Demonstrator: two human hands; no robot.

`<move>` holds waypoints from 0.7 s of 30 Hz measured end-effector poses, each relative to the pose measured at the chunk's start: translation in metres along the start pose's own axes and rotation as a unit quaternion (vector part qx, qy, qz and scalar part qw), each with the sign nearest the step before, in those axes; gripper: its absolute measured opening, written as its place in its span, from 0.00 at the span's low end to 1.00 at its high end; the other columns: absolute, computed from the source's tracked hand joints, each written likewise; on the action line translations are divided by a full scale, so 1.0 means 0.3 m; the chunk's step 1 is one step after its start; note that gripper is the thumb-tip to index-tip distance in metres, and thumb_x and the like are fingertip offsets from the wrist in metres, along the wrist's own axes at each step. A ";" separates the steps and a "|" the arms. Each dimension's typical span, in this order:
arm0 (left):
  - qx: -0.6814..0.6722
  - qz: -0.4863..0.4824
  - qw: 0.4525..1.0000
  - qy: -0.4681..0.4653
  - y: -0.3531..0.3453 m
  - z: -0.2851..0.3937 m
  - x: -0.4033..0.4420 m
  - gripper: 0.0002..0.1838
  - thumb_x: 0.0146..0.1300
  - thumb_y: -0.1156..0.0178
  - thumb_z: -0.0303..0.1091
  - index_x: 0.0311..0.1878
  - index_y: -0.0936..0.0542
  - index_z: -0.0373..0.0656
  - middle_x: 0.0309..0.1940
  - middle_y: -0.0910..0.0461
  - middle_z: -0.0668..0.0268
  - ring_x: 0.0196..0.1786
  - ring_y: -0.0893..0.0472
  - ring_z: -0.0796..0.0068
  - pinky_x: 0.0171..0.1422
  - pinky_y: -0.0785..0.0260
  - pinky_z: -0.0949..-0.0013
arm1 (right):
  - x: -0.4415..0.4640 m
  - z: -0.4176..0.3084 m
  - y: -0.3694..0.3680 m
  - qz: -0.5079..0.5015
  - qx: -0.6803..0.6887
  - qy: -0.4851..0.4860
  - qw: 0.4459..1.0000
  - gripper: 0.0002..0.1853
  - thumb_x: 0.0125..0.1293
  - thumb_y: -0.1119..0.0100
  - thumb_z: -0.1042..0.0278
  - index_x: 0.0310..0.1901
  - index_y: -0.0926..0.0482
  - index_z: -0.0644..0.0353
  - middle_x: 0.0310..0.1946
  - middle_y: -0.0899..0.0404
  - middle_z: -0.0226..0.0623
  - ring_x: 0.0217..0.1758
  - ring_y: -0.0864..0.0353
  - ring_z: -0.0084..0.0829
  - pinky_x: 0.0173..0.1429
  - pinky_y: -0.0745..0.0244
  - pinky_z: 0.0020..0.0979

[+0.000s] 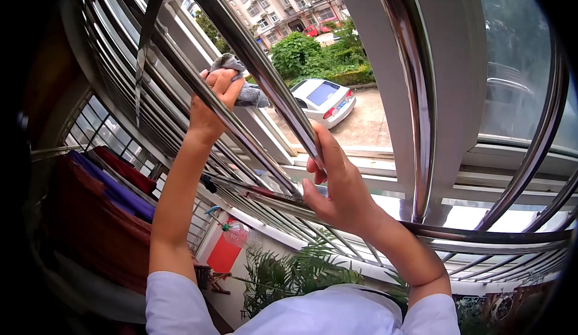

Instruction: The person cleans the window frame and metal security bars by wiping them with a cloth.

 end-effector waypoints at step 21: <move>-0.028 -0.094 0.995 0.004 -0.049 0.096 -0.028 0.07 0.50 0.44 0.29 0.34 0.21 0.46 0.38 0.25 0.69 0.49 0.26 0.71 0.60 0.39 0.65 | 0.008 0.002 -0.011 0.006 -0.012 0.013 1.000 0.42 0.57 0.45 0.81 0.72 0.54 0.62 0.39 0.31 0.38 0.36 0.29 0.26 0.38 0.27 0.29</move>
Point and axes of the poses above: each hand's wrist, its own x-axis towards the middle knuckle, its own y-axis out of the back of the hand, z = x × y, the point moved 1 cm from there along x, towards the middle knuckle
